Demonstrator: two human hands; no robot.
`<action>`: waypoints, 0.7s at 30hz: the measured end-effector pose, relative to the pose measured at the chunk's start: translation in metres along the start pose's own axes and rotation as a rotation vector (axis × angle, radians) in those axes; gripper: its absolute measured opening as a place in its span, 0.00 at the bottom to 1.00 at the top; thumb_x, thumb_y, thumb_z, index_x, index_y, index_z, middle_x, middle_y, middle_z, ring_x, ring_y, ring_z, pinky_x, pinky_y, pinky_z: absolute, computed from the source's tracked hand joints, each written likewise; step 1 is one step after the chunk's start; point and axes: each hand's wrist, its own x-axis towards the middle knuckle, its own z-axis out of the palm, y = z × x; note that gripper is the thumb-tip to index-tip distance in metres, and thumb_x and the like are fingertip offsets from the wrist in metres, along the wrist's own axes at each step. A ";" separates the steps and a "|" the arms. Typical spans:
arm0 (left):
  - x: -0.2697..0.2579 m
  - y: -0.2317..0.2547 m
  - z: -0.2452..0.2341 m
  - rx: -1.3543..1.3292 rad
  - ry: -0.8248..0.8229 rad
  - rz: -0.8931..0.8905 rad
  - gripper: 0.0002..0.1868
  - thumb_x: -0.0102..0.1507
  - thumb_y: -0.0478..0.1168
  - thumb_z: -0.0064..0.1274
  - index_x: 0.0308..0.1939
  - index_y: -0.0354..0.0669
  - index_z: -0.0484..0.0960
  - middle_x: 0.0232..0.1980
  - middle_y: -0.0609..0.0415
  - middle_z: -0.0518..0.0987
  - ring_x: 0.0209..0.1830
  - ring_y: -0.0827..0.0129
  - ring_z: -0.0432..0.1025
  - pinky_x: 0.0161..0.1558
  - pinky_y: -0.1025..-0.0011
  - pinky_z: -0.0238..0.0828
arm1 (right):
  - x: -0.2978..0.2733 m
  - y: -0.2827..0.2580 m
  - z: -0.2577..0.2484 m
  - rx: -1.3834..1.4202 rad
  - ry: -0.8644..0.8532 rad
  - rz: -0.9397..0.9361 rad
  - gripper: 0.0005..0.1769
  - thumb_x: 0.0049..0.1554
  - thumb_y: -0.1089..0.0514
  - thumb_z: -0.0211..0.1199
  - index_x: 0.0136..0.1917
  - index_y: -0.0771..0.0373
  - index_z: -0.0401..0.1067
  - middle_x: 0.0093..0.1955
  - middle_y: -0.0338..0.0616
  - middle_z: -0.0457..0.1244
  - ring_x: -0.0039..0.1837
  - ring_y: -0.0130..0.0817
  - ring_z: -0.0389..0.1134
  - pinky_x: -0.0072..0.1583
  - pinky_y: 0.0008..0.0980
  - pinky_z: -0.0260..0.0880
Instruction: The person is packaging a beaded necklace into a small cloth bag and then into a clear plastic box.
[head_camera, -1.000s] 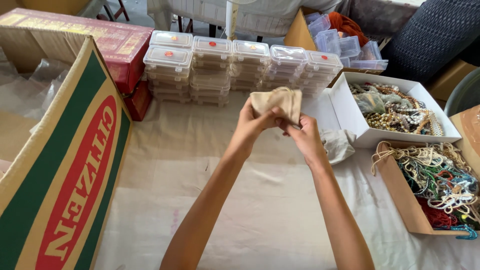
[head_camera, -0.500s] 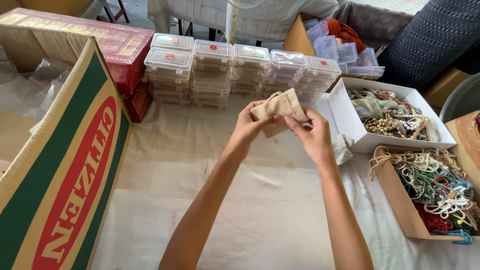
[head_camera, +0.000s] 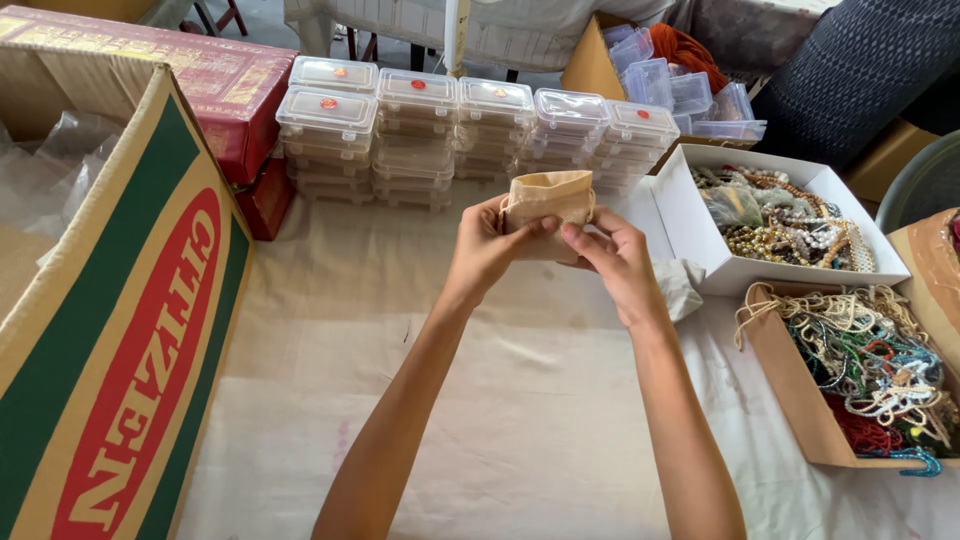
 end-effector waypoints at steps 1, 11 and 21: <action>0.001 -0.003 -0.001 -0.001 0.021 0.012 0.15 0.62 0.37 0.65 0.50 0.32 0.85 0.42 0.56 0.86 0.40 0.81 0.77 0.42 0.78 0.77 | 0.000 0.000 0.000 0.008 -0.011 0.020 0.19 0.61 0.57 0.67 0.63 0.64 0.74 0.54 0.37 0.69 0.52 0.21 0.70 0.56 0.29 0.77; 0.001 -0.003 0.001 -0.019 -0.035 0.019 0.12 0.64 0.33 0.62 0.51 0.33 0.84 0.44 0.56 0.86 0.42 0.80 0.78 0.44 0.77 0.79 | -0.001 0.007 -0.002 0.015 0.037 -0.028 0.11 0.63 0.64 0.65 0.60 0.63 0.77 0.50 0.40 0.71 0.49 0.22 0.71 0.49 0.27 0.76; -0.010 0.054 0.009 0.328 -0.222 -0.059 0.22 0.60 0.33 0.63 0.59 0.40 0.84 0.51 0.56 0.86 0.43 0.74 0.74 0.44 0.74 0.76 | -0.001 -0.008 0.001 0.072 0.125 -0.108 0.13 0.57 0.76 0.54 0.46 0.66 0.77 0.55 0.43 0.68 0.52 0.29 0.73 0.47 0.30 0.81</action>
